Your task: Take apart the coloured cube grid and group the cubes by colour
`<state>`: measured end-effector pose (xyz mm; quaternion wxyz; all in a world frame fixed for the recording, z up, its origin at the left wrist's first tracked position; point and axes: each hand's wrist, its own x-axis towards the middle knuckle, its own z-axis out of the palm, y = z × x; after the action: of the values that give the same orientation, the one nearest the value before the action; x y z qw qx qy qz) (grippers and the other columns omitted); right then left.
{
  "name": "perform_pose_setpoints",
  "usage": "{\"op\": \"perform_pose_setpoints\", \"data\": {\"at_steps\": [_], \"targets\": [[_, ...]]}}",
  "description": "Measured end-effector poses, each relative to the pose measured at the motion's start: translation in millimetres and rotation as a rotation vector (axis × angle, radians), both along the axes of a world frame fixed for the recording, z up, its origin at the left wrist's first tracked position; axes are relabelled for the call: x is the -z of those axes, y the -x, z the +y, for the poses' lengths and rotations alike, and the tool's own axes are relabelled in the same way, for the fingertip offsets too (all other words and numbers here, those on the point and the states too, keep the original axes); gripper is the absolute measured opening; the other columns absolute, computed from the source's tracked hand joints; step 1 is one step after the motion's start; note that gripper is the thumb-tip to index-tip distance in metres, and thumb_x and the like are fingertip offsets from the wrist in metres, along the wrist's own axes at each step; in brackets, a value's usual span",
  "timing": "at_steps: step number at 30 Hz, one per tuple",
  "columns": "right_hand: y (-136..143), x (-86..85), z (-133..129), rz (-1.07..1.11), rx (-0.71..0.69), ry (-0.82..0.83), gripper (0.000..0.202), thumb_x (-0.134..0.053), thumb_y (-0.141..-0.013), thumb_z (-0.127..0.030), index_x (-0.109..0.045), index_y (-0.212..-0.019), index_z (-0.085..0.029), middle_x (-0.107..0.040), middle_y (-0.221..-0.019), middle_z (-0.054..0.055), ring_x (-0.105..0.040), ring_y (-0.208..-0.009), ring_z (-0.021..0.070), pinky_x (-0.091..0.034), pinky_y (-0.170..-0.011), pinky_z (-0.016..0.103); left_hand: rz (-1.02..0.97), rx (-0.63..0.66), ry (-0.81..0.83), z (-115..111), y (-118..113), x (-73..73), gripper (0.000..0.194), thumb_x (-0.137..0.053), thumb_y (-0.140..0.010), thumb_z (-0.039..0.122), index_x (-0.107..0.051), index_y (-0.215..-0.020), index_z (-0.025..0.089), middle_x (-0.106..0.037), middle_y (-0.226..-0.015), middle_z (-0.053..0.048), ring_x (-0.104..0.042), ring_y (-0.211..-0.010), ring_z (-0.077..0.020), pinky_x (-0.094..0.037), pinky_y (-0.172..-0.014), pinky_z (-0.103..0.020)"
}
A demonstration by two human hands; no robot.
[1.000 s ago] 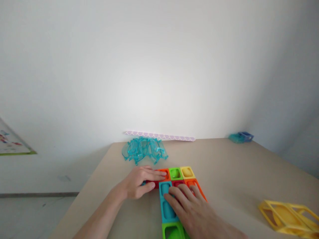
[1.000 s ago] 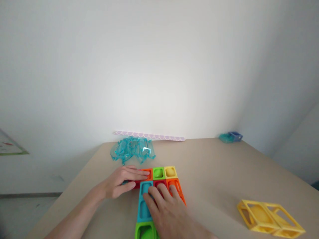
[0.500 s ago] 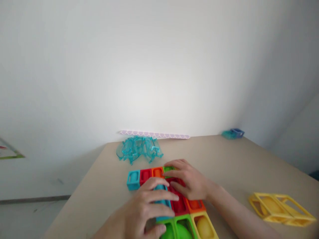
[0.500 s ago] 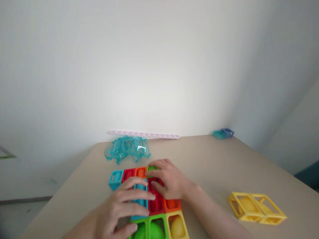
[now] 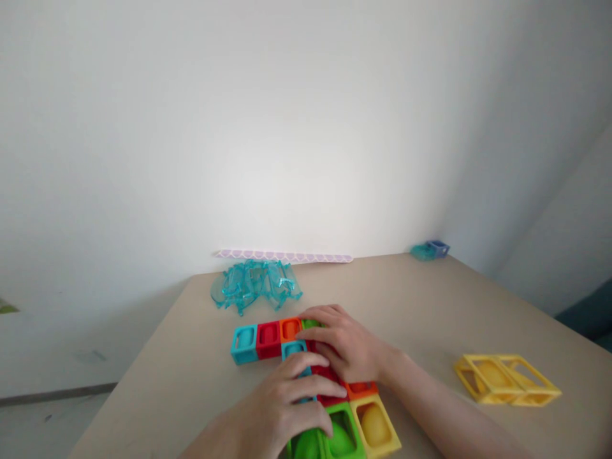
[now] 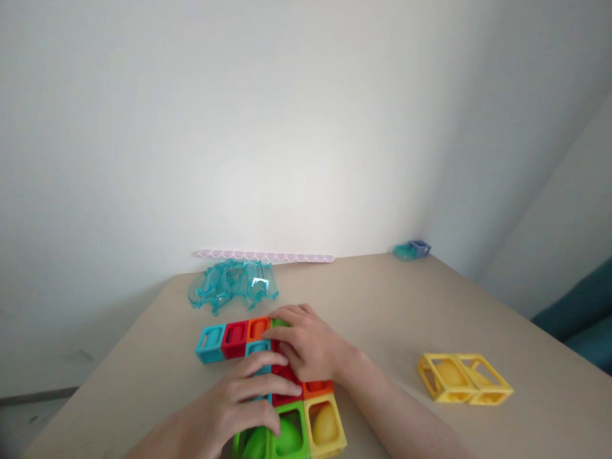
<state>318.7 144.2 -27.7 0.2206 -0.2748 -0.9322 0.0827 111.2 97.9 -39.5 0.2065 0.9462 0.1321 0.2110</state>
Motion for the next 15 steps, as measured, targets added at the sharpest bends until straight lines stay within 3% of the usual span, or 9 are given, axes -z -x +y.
{"op": "perform_pose_setpoints", "data": {"at_steps": [3,6,9,11,15], "targets": [[0,0.5,3,0.008,-0.006,-0.01,0.038,-0.052,-0.083,-0.011,-0.061,-0.118,-0.023,-0.054,-0.128,0.008,-0.049,-0.118,0.0201,-0.035,-0.1,0.04,-0.015,-0.016,-0.042,-1,-2,2.3,0.033,-0.052,-0.083,0.048,-0.06,-0.104,0.023,-0.059,-0.129,-0.008,-0.041,-0.122,-0.0306,-0.034,-0.105,-0.046],[-4,-10.9,-7,0.013,0.066,-0.048,0.025,-0.052,-0.084,-0.012,-0.065,-0.104,-0.02,-0.06,-0.111,0.008,-0.054,-0.106,0.02,-0.038,-0.094,0.038,0.016,-0.127,-0.041,0,3,-2.1,0.036,-0.057,-0.079,0.042,-0.059,-0.109,0.022,-0.057,-0.13,-0.009,-0.04,-0.124,-0.0321,-0.024,-0.111,-0.052],[-13,-29.2,-39,-0.031,0.127,-0.029,0.014,-0.05,-0.087,-0.016,-0.063,-0.086,-0.02,-0.062,-0.085,0.004,-0.057,-0.083,0.0172,-0.043,-0.08,0.033,0.115,-0.25,-0.016,1,11,-10.2,0.046,-0.061,-0.075,0.037,-0.058,-0.12,0.026,-0.046,-0.143,-0.008,-0.035,-0.131,-0.0366,-0.015,-0.112,-0.059],[-19,-33.5,-67,-0.087,0.106,-0.019,0.012,-0.05,-0.09,-0.021,-0.061,-0.086,-0.022,-0.063,-0.086,0.003,-0.058,-0.082,0.0164,-0.045,-0.077,0.03,0.183,-0.271,0.016,3,15,-15.6,0.054,-0.063,-0.074,0.034,-0.055,-0.127,0.033,-0.038,-0.15,-0.005,-0.03,-0.136,-0.0388,-0.01,-0.111,-0.062],[-27,-8.5,-108,-0.156,0.167,-0.236,0.027,-0.041,-0.098,-0.031,-0.058,-0.079,-0.024,-0.062,-0.071,0.001,-0.058,-0.065,0.016,-0.045,-0.061,0.026,0.246,-0.242,0.068,5,16,-21.2,0.061,-0.065,-0.076,0.032,-0.049,-0.134,0.039,-0.032,-0.154,-0.002,-0.026,-0.139,-0.04,-0.001,-0.111,-0.065]]}}
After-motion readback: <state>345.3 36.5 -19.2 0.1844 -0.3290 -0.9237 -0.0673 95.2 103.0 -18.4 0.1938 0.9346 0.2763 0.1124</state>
